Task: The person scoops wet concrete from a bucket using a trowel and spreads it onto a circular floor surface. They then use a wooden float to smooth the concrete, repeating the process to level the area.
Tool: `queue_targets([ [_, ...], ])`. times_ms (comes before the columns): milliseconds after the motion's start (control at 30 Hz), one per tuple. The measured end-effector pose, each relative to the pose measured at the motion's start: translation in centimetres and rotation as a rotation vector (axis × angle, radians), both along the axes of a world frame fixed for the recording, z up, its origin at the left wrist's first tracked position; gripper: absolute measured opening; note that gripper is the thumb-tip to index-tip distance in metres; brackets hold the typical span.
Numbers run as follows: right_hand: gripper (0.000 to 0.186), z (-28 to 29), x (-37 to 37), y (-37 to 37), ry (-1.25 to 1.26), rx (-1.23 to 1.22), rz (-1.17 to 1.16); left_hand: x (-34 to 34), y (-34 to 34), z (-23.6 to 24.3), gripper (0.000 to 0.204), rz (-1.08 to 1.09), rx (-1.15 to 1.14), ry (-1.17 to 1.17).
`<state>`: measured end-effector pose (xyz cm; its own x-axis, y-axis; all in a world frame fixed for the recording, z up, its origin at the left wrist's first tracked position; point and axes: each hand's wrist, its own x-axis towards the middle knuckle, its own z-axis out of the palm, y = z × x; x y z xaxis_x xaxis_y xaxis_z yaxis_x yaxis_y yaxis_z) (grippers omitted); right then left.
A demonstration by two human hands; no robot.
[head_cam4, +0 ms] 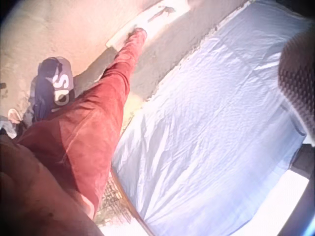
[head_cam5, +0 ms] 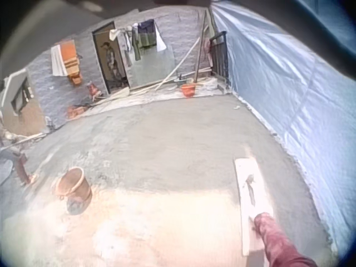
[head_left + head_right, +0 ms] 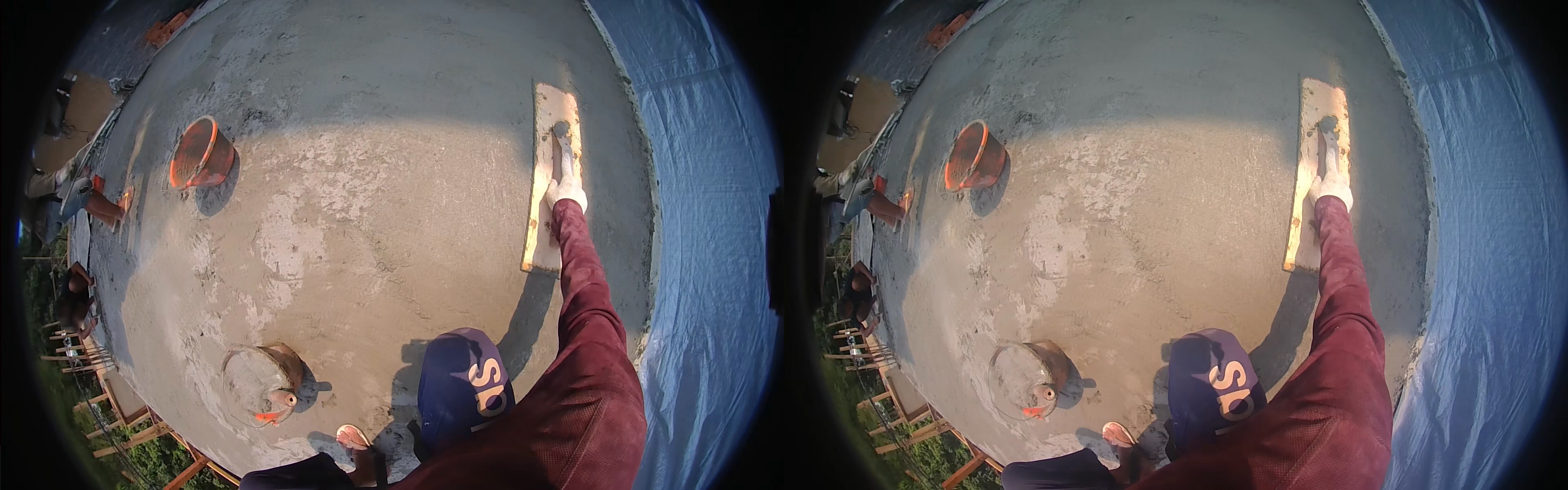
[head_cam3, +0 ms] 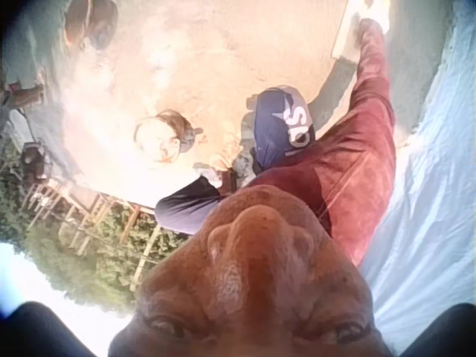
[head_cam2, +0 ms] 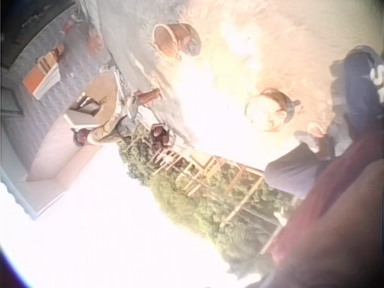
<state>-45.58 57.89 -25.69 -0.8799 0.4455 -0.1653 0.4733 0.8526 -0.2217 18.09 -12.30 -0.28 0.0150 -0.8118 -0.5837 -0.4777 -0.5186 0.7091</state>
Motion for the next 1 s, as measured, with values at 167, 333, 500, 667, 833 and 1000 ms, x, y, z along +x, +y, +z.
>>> queue_targets([
  [167, 0.087, -2.4, -13.6, -7.7, 0.018, -0.095, 0.147, 7.5, -3.1, 3.0, 0.070, 0.081, -0.073, -0.073],
  [333, 0.092, -1.0, -7.8, -17.3, 0.014, -0.191, 0.524, 5.4, -9.3, 6.9, 0.072, 0.111, -0.284, 0.000],
  [500, 0.086, 2.8, 13.2, -14.4, -0.052, -0.324, 0.744, -9.4, -14.5, 2.1, 0.075, -0.859, -0.407, 0.122],
  [667, 0.093, 2.6, 30.9, -7.5, -0.347, -0.217, 0.770, -4.9, -5.6, 2.1, 0.076, -0.737, -0.349, -0.279],
  [833, 0.081, -0.9, 18.7, -18.4, -0.104, -0.266, 0.884, -5.3, -3.8, 4.3, 0.078, -0.629, -0.117, -0.368],
  [1000, 0.090, -2.4, 3.3, -34.9, -0.135, -0.462, 0.768, -20.3, -7.7, 4.5, 0.074, -1.107, -0.409, -0.259],
])
